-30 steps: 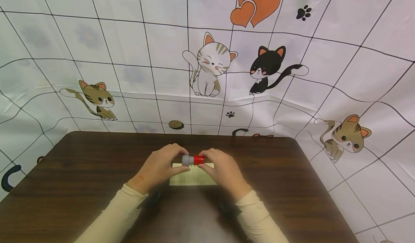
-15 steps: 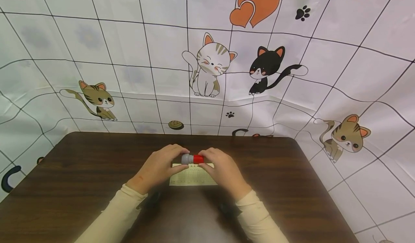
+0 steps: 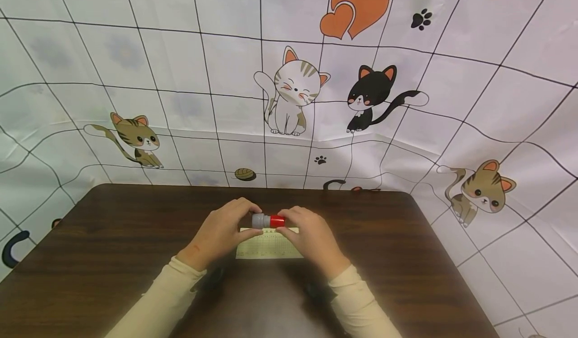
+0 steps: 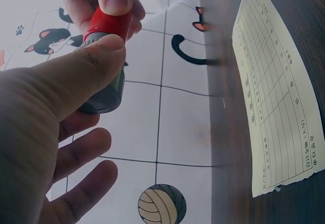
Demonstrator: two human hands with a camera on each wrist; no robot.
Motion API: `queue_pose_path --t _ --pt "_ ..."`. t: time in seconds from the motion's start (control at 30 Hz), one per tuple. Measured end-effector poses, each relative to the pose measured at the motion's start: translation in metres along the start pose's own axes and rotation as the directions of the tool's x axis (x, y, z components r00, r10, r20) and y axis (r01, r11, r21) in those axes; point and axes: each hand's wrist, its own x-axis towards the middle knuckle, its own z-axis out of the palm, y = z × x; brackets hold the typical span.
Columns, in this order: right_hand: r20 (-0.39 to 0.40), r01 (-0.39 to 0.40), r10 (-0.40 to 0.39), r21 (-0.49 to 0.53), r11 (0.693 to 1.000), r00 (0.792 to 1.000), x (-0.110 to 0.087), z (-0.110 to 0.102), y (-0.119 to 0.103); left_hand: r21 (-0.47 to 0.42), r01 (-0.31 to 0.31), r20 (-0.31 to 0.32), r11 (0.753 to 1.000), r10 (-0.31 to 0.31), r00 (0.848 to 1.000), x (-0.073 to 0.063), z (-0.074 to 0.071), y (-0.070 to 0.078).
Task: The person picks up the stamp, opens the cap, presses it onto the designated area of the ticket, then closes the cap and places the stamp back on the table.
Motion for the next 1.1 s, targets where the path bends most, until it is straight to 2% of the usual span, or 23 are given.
queue_pose_path --t 0.5,0.7,0.93,1.1 --pt "0.008 0.015 -0.015 0.004 1.0 1.0 0.0007 -0.0002 0.0017 0.006 -0.028 -0.005 1.0 0.028 1.0 0.0006 0.0007 -0.0007" --pt "-0.004 0.01 -0.01 0.011 1.0 1.0 0.0005 -0.0002 0.0014 0.005 -0.007 -0.022 1.0 0.007 1.0 -0.0002 0.0001 -0.0011" --pt "-0.018 0.01 -0.011 -0.032 0.999 1.0 0.0003 -0.0012 0.002 0.002 -0.023 -0.018 1.0 0.023 1.0 0.0003 0.0002 -0.0013" --pt "-0.023 0.023 -0.024 -0.038 0.999 0.999 0.0007 -0.002 0.0031 -0.005 -0.005 -0.018 1.0 0.005 1.0 -0.0002 0.0002 -0.0012"
